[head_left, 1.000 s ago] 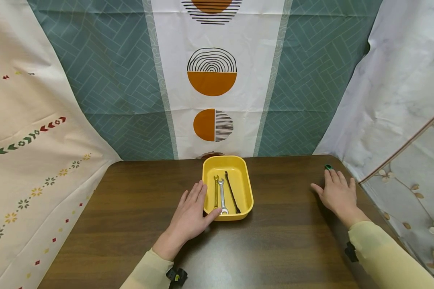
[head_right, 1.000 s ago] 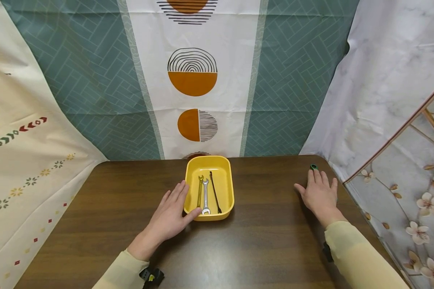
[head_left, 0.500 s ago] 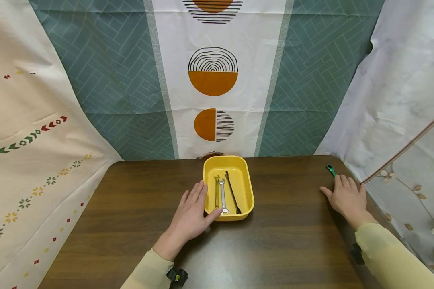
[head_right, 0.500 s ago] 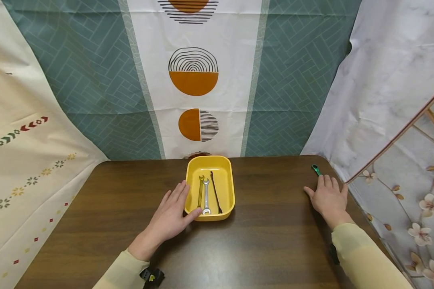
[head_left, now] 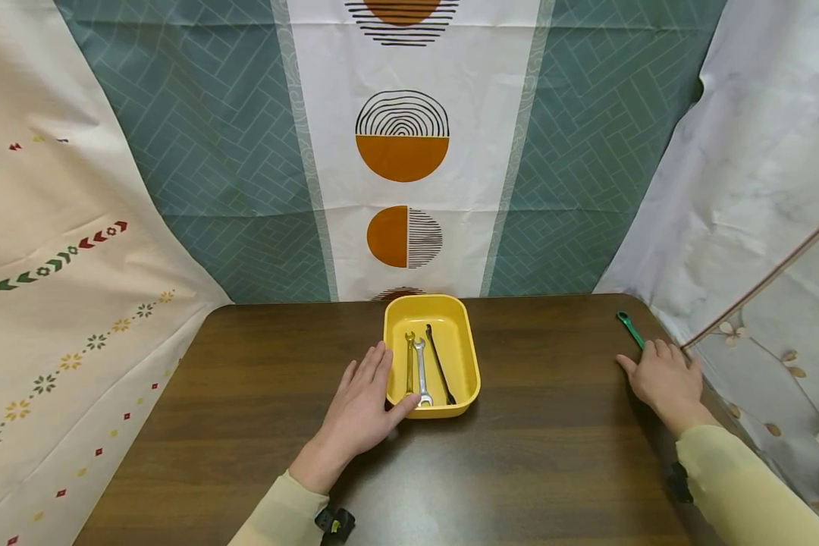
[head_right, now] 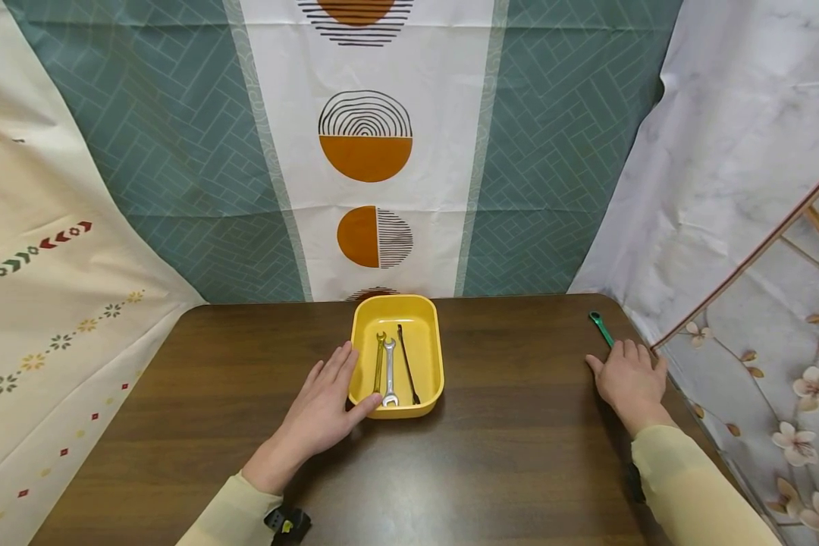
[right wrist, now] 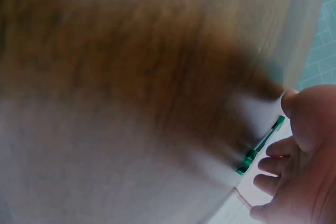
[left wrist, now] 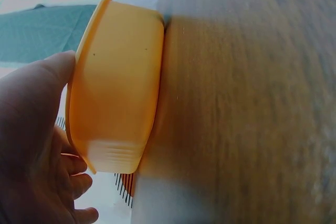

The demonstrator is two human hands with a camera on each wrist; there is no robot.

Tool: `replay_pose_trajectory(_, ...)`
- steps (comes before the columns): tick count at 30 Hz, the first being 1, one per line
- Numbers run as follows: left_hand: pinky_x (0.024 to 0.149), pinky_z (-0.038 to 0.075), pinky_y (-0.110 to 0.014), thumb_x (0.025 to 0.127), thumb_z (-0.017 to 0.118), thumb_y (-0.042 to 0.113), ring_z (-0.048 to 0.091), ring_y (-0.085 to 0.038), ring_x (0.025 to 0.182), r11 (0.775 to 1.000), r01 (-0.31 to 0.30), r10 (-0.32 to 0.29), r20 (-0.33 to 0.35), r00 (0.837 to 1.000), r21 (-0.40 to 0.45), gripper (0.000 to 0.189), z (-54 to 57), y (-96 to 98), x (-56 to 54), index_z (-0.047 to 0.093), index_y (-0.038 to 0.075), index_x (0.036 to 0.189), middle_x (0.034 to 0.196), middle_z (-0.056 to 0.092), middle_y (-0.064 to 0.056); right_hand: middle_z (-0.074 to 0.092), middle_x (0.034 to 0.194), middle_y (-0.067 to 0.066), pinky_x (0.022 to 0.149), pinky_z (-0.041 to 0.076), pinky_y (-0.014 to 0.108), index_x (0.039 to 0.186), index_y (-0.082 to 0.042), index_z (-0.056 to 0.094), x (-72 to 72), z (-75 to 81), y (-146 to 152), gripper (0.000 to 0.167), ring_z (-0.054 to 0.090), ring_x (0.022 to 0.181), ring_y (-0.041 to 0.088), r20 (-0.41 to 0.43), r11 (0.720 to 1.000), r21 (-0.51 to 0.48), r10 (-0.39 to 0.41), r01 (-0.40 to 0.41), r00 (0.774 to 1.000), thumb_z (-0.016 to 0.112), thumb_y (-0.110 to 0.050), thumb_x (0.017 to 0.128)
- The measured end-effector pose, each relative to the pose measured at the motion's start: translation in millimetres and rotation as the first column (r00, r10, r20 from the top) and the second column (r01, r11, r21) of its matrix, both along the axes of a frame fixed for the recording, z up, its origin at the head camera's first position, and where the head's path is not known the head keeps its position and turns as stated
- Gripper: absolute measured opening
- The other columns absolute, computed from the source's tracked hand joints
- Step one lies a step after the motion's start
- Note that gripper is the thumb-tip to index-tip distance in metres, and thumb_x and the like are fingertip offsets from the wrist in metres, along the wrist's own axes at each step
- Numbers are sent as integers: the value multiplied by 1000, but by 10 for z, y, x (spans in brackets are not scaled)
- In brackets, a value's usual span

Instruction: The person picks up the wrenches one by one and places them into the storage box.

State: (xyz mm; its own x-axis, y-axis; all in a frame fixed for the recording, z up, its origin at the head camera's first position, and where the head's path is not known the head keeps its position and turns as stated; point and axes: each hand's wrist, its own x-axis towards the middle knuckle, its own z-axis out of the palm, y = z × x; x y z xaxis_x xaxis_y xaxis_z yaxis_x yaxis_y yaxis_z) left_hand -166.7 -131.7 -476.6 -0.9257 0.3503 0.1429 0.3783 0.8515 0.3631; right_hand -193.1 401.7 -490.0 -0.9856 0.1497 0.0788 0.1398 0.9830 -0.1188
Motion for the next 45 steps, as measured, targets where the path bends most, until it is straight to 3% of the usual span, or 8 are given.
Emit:
replay_pose_trajectory(7,133,19,-62,106,62,66,24,-39,167,1000,4,-4,-11,1000,6,99,-15,-9,-6,33,-2,171,181,25,-19,46,142,46,114,17,87,139,27,47,34,12,19,67,36,139,65,-2,1000,-22,-7,7,1000,54,-36,117)
replay_pose_trajectory(16,133,19,-62,106,62,66,24,-38,167,1000,-1,1,-6,1000,13,99,-18,-9,4,33,-2,171,181,24,-18,56,119,43,109,24,86,110,23,56,64,37,12,38,49,122,66,-67,1000,-24,11,-13,998,56,-14,109)
replay_pose_trajectory(24,133,19,-61,106,60,68,22,-37,167,1000,-1,1,0,1000,2,100,-8,-7,1,32,-2,172,181,24,-19,57,103,43,102,29,84,96,21,53,39,47,25,30,53,107,67,-105,1000,-13,18,-20,994,61,-8,102)
replay_pose_trajectory(34,133,18,-61,105,61,68,21,-35,168,1000,-8,8,8,1000,2,101,10,3,7,31,-1,172,182,22,-17,56,108,49,108,25,86,102,25,54,-21,88,51,30,51,113,71,-28,1000,-21,9,-10,1000,53,-5,103)
replay_pose_trajectory(38,133,18,-61,105,61,68,22,-37,167,1000,-5,5,0,1000,6,101,3,0,4,32,-1,172,181,24,-18,56,103,46,102,30,83,100,24,55,-55,144,56,26,53,108,69,41,1000,-15,8,-7,999,49,-1,102)
replay_pose_trajectory(45,133,17,-61,105,59,70,21,-36,168,1000,-3,3,7,1000,8,101,3,-3,4,31,-1,172,182,22,-17,58,100,43,96,37,81,96,21,60,-99,201,51,39,56,106,70,138,999,19,24,-27,990,64,-17,101)
